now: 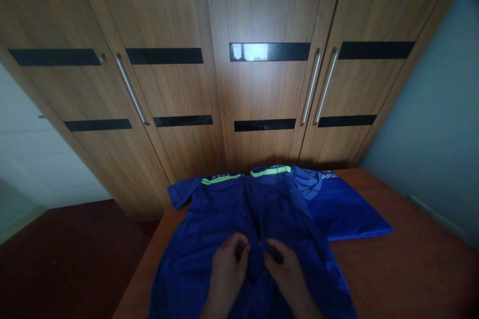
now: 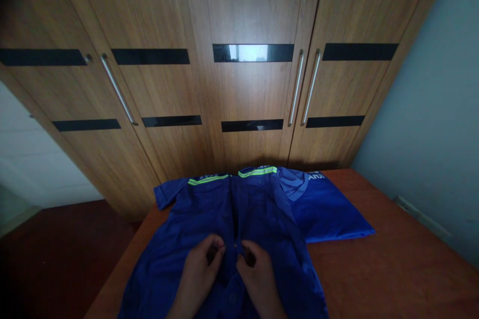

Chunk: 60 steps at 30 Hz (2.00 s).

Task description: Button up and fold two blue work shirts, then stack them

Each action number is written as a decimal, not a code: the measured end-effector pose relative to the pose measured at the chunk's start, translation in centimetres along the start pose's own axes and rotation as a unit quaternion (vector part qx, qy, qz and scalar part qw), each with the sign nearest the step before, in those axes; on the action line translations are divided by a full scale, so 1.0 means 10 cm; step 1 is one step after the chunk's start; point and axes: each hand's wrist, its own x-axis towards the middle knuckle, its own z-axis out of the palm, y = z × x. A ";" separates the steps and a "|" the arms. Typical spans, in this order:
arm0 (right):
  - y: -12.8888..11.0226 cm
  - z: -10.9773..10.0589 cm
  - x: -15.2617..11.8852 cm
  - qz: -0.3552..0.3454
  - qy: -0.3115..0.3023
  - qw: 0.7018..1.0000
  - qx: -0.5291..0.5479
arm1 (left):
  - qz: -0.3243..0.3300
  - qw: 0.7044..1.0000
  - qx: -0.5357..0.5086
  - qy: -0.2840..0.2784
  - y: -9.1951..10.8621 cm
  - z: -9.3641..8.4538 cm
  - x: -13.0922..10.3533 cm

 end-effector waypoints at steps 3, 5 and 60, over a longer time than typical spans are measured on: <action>-0.05 -0.01 -0.01 -0.025 0.001 0.998 -0.050 | 0.025 1.000 0.005 0.000 0.01 0.00 0.01; -0.09 -0.02 -0.02 -0.039 0.002 0.996 -0.079 | 0.041 0.999 0.020 -0.002 -0.01 0.01 0.00; 0.04 0.06 -0.21 -0.079 -0.104 0.981 -0.146 | -0.074 0.967 -0.243 0.010 -0.23 0.23 -0.04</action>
